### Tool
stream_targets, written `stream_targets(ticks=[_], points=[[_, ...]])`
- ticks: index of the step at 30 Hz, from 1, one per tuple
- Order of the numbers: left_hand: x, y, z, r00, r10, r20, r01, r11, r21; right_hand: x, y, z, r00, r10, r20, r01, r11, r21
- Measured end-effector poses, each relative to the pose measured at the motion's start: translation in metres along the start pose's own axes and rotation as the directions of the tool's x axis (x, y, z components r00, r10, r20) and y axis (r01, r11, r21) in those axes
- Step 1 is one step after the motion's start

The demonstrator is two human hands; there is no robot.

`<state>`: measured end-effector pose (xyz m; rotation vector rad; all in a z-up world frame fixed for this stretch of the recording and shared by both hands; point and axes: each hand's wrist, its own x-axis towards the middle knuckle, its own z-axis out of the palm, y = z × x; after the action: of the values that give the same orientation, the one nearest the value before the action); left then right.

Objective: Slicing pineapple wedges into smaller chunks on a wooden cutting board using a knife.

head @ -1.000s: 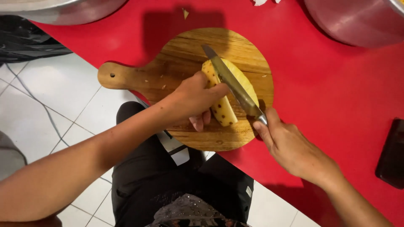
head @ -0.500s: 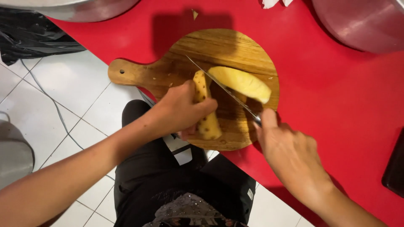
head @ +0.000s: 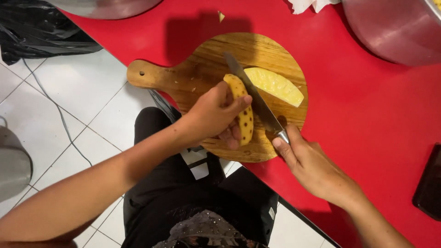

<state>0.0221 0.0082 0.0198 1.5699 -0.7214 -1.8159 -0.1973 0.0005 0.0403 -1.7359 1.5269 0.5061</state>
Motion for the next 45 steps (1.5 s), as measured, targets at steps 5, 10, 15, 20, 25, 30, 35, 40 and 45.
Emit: stream_targets(ticks=[5, 10, 15, 20, 25, 30, 35, 40, 45], points=[[-0.006, 0.0, -0.003, 0.998, 0.056, 0.007, -0.057, 0.989, 0.136, -0.01, 0.016, 0.005, 0.999, -0.05, 0.018, 0.041, 0.935, 0.352], [-0.001, -0.002, -0.004, 0.997, 0.079, 0.008, -0.079, 0.972, 0.22, -0.027, 0.051, 0.009, 0.993, 0.054, 0.107, -0.108, 0.791, 0.602], [0.014, -0.011, -0.002, 0.995, 0.095, -0.044, -0.073, 0.93, 0.36, -0.038, 0.05, 0.011, 0.967, 0.151, 0.205, -0.242, 0.797, 0.554], [0.01, -0.005, -0.003, 0.998, 0.07, 0.003, -0.068, 0.952, 0.3, -0.048, 0.029, 0.001, 0.946, 0.247, 0.212, -0.324, 0.77, 0.55], [0.002, 0.008, -0.005, 1.0, 0.025, 0.013, -0.028, 0.955, 0.296, -0.041, 0.04, 0.012, 0.924, 0.321, 0.209, -0.382, 0.75, 0.54], [-0.004, 0.019, -0.009, 0.992, -0.068, 0.102, 0.041, 0.967, 0.25, -0.036, 0.036, 0.003, 0.949, 0.172, 0.265, -0.278, 0.853, 0.441], [0.002, 0.013, -0.008, 0.992, -0.049, 0.117, 0.011, 0.952, 0.307, -0.013, 0.026, 0.002, 0.947, 0.183, 0.264, -0.292, 0.832, 0.471], [-0.001, 0.014, -0.007, 0.994, -0.053, 0.095, 0.021, 0.951, 0.309, 0.006, 0.001, -0.001, 0.978, 0.058, 0.202, -0.145, 0.883, 0.446], [-0.006, 0.014, -0.005, 0.997, 0.023, 0.067, -0.042, 0.955, 0.292, 0.0, -0.016, -0.006, 0.987, -0.013, 0.159, -0.049, 0.925, 0.377]])
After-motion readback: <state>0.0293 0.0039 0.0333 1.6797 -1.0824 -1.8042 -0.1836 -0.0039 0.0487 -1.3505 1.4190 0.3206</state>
